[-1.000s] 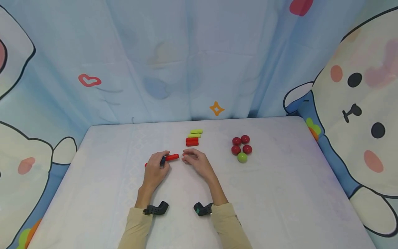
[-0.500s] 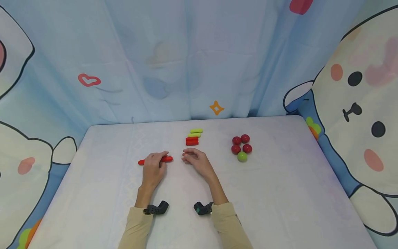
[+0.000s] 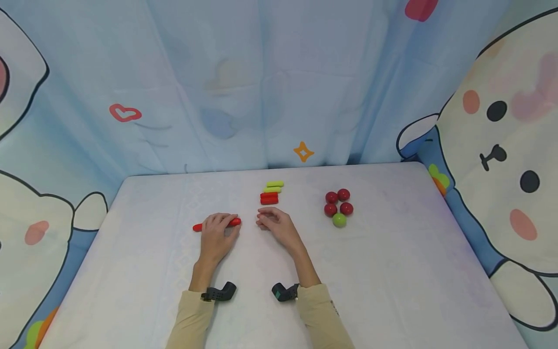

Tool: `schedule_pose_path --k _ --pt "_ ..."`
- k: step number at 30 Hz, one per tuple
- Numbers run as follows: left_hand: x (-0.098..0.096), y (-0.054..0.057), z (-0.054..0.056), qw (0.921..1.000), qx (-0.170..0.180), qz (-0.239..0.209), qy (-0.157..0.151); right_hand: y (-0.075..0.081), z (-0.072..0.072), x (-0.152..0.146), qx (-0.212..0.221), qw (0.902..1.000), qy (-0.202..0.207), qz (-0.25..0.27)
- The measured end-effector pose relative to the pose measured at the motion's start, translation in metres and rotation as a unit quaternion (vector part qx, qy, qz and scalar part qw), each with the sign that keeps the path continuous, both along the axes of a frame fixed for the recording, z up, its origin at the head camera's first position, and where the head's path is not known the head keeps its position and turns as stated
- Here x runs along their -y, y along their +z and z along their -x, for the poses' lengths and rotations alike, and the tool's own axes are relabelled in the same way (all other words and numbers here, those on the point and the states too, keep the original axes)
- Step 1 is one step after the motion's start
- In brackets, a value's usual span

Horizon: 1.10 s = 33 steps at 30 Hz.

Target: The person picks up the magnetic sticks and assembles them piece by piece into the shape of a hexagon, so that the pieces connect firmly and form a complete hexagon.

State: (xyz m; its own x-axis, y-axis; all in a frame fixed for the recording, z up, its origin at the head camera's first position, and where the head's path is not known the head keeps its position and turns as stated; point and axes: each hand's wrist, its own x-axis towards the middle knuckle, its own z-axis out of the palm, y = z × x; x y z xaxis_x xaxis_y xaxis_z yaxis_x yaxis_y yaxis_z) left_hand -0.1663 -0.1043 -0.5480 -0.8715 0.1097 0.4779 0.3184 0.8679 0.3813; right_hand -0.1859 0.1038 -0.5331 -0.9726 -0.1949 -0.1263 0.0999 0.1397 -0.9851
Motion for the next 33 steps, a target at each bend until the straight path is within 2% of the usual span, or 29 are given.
schedule_pose_path --k 3,9,12,17,23,28,31,33 --pt "0.0 0.0 0.0 0.9999 0.012 -0.001 0.002 0.001 0.0 -0.003 -0.011 0.9997 -0.015 -0.018" --pt "0.0 0.0 -0.001 0.9998 0.02 -0.01 0.0 0.007 0.001 -0.011 -0.019 0.999 -0.036 -0.015" --pt "0.0 0.001 -0.001 0.9998 0.018 -0.013 -0.002 0.013 0.002 -0.018 -0.031 0.9984 -0.038 -0.029" --pt "0.0 0.003 0.0 0.999 0.038 -0.022 -0.001 0.026 0.006 -0.036 -0.051 0.9966 -0.036 -0.054" --pt "0.0 0.001 0.0 0.9992 0.033 -0.024 0.004 0.042 0.01 -0.068 -0.108 0.9916 -0.038 -0.06" --pt "0.001 0.001 0.0 0.9994 0.026 -0.024 0.004 0.052 0.011 -0.105 -0.136 0.9865 -0.048 -0.077" --pt "0.001 0.001 -0.001 0.9993 0.026 -0.027 0.004 0.053 0.012 -0.13 -0.141 0.9833 -0.079 -0.083" --pt "0.001 0.002 -0.001 0.9993 0.025 -0.028 0.003 0.053 0.012 -0.144 -0.137 0.9784 -0.112 -0.107"
